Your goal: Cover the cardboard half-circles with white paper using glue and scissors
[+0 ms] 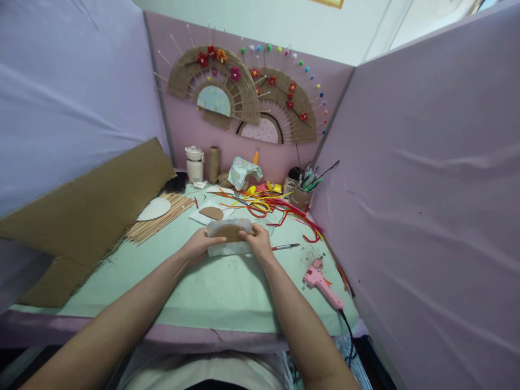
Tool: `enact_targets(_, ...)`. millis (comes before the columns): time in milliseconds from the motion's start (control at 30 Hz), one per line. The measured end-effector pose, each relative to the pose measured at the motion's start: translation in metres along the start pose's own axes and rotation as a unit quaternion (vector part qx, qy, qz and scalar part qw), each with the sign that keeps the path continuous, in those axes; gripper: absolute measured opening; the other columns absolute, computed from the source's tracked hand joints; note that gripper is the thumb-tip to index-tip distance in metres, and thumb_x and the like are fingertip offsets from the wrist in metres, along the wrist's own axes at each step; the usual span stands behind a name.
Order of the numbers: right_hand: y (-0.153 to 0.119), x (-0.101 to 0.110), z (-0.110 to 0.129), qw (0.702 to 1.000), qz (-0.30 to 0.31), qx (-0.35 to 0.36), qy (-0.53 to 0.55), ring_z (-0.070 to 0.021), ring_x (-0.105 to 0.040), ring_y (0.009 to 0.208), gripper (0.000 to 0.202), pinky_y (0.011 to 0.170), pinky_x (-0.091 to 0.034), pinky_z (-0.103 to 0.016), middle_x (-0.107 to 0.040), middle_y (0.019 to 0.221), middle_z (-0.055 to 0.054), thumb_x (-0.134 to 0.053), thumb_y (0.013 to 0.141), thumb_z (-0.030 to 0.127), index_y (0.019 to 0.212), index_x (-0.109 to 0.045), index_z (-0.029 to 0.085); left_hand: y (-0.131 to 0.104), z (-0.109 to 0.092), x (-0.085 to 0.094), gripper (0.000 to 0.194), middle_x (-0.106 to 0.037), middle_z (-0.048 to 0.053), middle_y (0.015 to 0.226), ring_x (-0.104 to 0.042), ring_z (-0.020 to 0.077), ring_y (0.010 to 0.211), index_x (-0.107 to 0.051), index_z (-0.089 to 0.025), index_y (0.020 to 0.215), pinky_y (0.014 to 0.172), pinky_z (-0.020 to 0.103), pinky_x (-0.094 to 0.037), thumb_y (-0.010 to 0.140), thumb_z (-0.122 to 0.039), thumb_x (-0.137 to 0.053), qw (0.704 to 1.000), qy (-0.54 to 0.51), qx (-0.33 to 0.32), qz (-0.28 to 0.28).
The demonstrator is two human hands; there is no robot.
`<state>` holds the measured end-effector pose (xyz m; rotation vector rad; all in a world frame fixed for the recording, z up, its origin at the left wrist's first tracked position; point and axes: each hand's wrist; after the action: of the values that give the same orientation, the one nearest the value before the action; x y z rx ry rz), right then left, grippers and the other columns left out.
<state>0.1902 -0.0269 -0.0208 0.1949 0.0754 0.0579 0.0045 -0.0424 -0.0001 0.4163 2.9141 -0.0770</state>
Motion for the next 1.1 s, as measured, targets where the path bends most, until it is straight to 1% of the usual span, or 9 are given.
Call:
enact_targets(133, 0.000, 0.001, -0.001, 1.000, 0.019, -0.005, -0.017, -0.0193, -0.061, 0.073, 0.032, 0.069, -0.048, -0.031, -0.068, 0.080, -0.001, -0.073, 0.059, 0.035, 0.086, -0.063, 0.020, 0.002, 0.002, 0.001, 0.035, -0.072, 0.007, 0.079, -0.063, 0.0212, 0.071, -0.070, -0.010, 0.086, 0.068, 0.031, -0.046, 0.056, -0.028, -0.077, 0.997, 0.039, -0.012, -0.060)
enact_targets(267, 0.001, 0.003, -0.005, 0.998, 0.001, -0.011, -0.067, -0.0180, -0.058, 0.066, 0.024, 0.062, -0.046, -0.029, -0.064, 0.069, 0.000, -0.069, 0.061, 0.040, 0.073, -0.061, 0.020, 0.003, 0.001, 0.004, 0.031, -0.071, 0.005, 0.074, -0.062, 0.0202, 0.067, -0.070, -0.012, 0.084, 0.064, 0.029, -0.045, 0.060, -0.031, -0.076, 0.992, 0.089, -0.043, -0.076)
enact_targets(500, -0.001, 0.004, -0.005, 0.995, 0.013, -0.008, -0.096, -0.0177, -0.057, 0.064, 0.024, 0.057, -0.044, -0.028, -0.062, 0.064, 0.001, -0.068, 0.062, 0.042, 0.070, -0.060, 0.021, 0.001, -0.003, 0.006, 0.045, -0.071, 0.009, 0.098, -0.065, 0.0239, 0.086, -0.069, -0.014, 0.099, 0.078, 0.033, -0.048, 0.058, -0.030, -0.078, 0.999, 0.027, -0.032, 0.010)
enact_targets(567, -0.003, 0.002, -0.006, 0.995, 0.024, -0.005, -0.097, -0.0177, -0.057, 0.064, 0.023, 0.058, -0.045, -0.028, -0.062, 0.065, 0.001, -0.069, 0.062, 0.041, 0.070, -0.060, 0.021, 0.000, -0.004, 0.005, 0.046, -0.071, 0.011, 0.098, -0.065, 0.0249, 0.086, -0.068, -0.013, 0.099, 0.078, 0.035, -0.048, 0.057, -0.030, -0.078, 1.000, 0.020, -0.019, 0.012)
enact_targets(667, -0.003, 0.002, -0.005, 0.996, 0.031, 0.007, -0.087, -0.0183, -0.060, 0.067, 0.024, 0.063, -0.047, -0.030, -0.065, 0.070, -0.001, -0.070, 0.063, 0.040, 0.074, -0.061, 0.020, 0.000, -0.006, 0.006, 0.045, -0.072, 0.011, 0.095, -0.065, 0.0260, 0.085, -0.069, -0.012, 0.095, 0.079, 0.036, -0.049, 0.056, -0.031, -0.079, 0.999, 0.032, -0.021, -0.027)
enact_targets(767, 0.010, 0.009, 0.004, 0.993, 0.009, 0.046, -0.110, -0.0200, -0.064, 0.080, 0.029, 0.073, -0.048, -0.031, -0.069, 0.087, -0.006, -0.067, 0.069, 0.042, 0.086, -0.062, 0.019, 0.001, -0.010, 0.011, 0.046, -0.072, 0.011, 0.094, -0.066, 0.0260, 0.084, -0.069, -0.011, 0.095, 0.080, 0.038, -0.050, 0.054, -0.030, -0.080, 0.993, 0.011, -0.042, -0.108)
enact_targets(833, 0.030, 0.016, 0.013, 0.977, -0.003, 0.078, -0.200, -0.0200, -0.063, 0.090, 0.032, 0.078, -0.047, -0.031, -0.069, 0.099, -0.008, -0.057, 0.078, 0.044, 0.095, -0.062, 0.018, 0.002, -0.014, 0.014, 0.047, -0.072, 0.010, 0.093, -0.067, 0.0252, 0.083, -0.068, -0.012, 0.094, 0.081, 0.038, -0.051, 0.052, -0.028, -0.082, 0.983, -0.053, -0.050, -0.169)
enact_targets(900, 0.057, 0.024, 0.022, 0.913, -0.004, 0.072, -0.400, -0.0181, -0.063, 0.090, 0.032, 0.078, -0.047, -0.029, -0.068, 0.101, -0.008, -0.046, 0.086, 0.042, 0.099, -0.061, 0.018, 0.003, -0.019, 0.017, 0.047, -0.072, 0.009, 0.091, -0.067, 0.0244, 0.084, -0.067, -0.013, 0.092, 0.081, 0.038, -0.052, 0.049, -0.023, -0.083, 0.969, -0.130, -0.050, -0.204)
enact_targets(1100, 0.134, 0.038, 0.020, 0.824, 0.035, -0.018, -0.565, -0.0251, -0.061, 0.088, 0.013, 0.076, -0.044, -0.031, -0.069, 0.085, -0.012, -0.072, 0.068, 0.024, 0.073, -0.065, 0.014, 0.001, -0.023, 0.024, 0.048, -0.072, 0.008, 0.093, -0.068, 0.0237, 0.084, -0.064, -0.014, 0.098, 0.076, 0.036, -0.055, 0.053, -0.016, -0.080, 0.960, -0.205, -0.035, -0.189)
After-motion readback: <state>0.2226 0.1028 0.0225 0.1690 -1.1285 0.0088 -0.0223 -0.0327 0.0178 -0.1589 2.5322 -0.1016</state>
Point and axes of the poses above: each hand's wrist, its own y-axis towards the middle knuckle, its own x-axis out of the back of the hand, z = x × y
